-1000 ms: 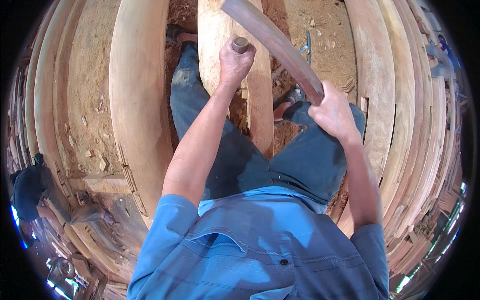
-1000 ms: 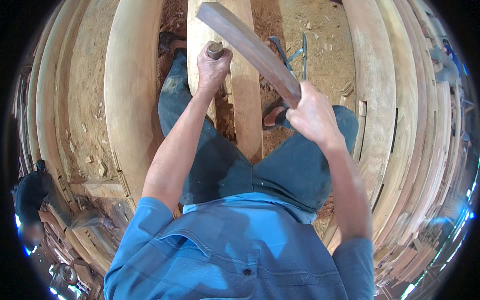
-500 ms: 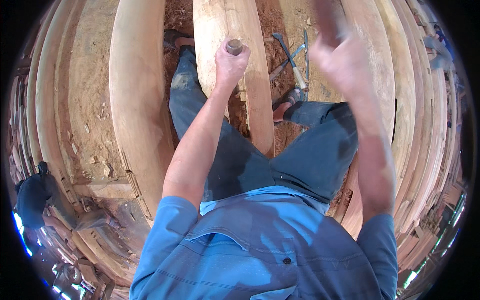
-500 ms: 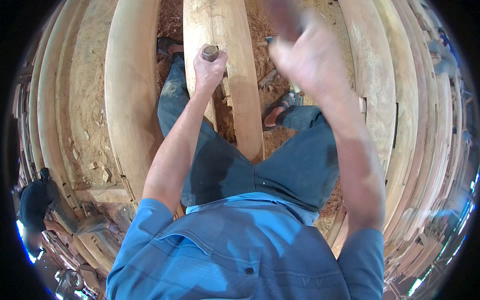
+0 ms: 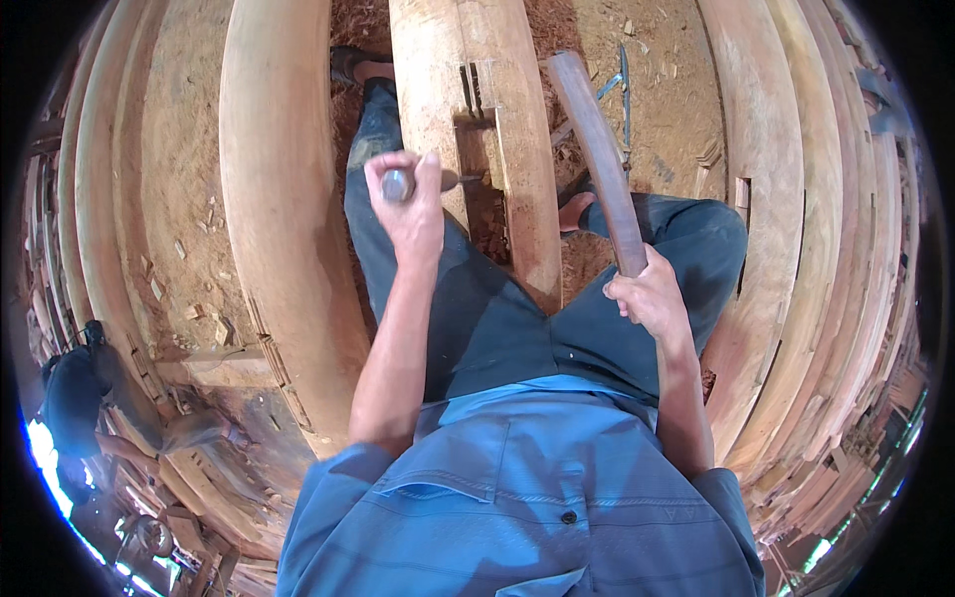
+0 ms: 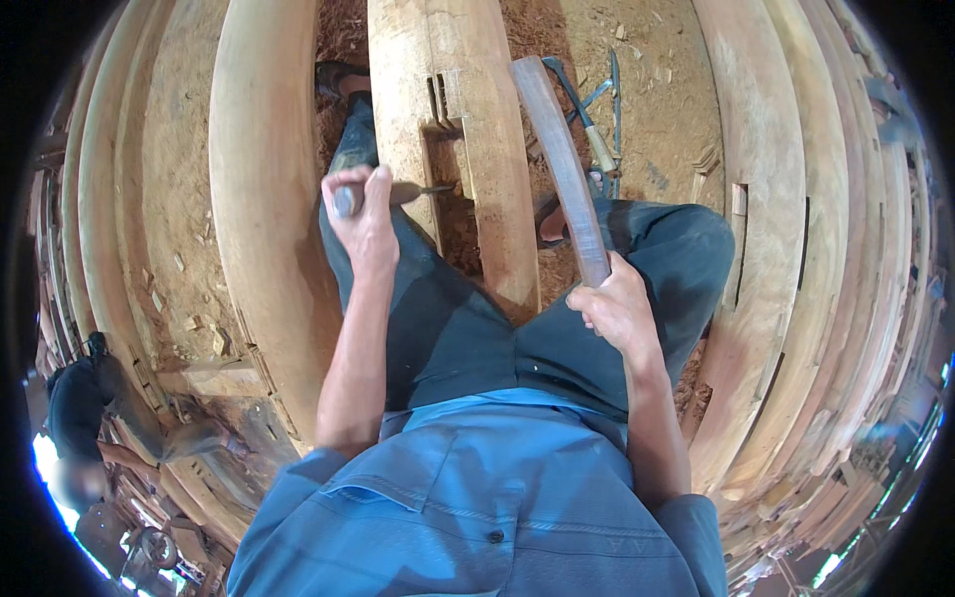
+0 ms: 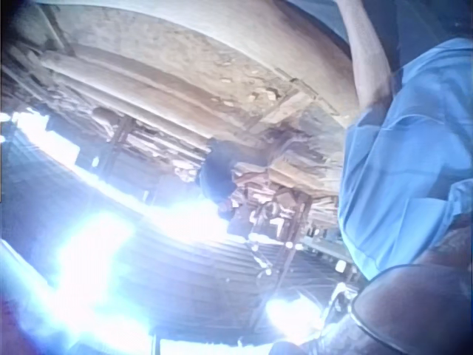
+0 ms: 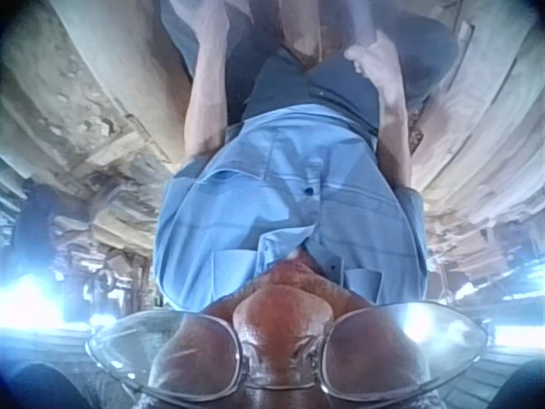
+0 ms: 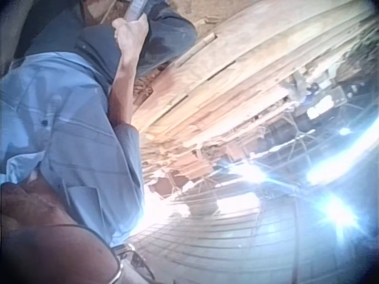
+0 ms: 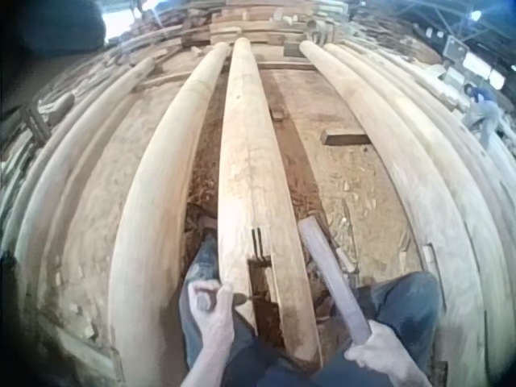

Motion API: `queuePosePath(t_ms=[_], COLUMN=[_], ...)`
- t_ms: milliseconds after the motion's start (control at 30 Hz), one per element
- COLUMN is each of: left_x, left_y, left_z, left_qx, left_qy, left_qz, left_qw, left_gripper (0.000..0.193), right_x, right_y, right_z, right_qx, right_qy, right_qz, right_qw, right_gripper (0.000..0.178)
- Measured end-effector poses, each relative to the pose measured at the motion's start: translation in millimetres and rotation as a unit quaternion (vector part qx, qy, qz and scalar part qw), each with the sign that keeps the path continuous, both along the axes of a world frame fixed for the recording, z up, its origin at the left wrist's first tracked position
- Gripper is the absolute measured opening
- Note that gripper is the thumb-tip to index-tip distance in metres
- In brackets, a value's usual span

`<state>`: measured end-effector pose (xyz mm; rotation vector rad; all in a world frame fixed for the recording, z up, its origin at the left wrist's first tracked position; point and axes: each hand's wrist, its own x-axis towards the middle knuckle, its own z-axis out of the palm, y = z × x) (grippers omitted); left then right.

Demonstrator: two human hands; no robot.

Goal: The person is carving a large piece of wood using a chisel and mallet. They repeatedly strike the chisel to remove wood shavings and shape the piece.

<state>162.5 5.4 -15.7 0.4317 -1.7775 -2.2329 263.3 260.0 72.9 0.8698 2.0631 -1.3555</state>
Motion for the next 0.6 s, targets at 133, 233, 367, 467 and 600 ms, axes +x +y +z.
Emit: queuePosePath(t_ms=[133, 233, 367, 467, 600], left_x=[-46, -73, -91, -97, -102], left_y=[14, 26, 33, 33, 28], left_z=[17, 20, 9, 3, 2], left_qx=[-0.003, -0.002, 0.055, 0.032, 0.056], left_qy=[0.107, 0.117, 0.101, 0.095, 0.090], left_qz=[-0.050, -0.071, -0.122, -0.151, -0.196], left_qw=[0.993, 0.991, 0.986, 0.983, 0.975], left_gripper=[0.028, 0.029, 0.029, 0.030, 0.030], right_x=[3, 1, 0, 5, 7], right_y=[3, 2, 4, 10, 12], right_z=[7, 14, 16, 11, 11], right_qx=[-0.013, -0.001, 0.020, 0.007, 0.025], right_qy=[-0.006, 0.000, -0.002, 0.008, 0.007], right_qz=[-0.020, -0.024, -0.011, -0.004, 0.003], right_qw=[1.000, 1.000, 1.000, 1.000, 1.000], right_gripper=[0.049, 0.050, 0.050, 0.049, 0.048])
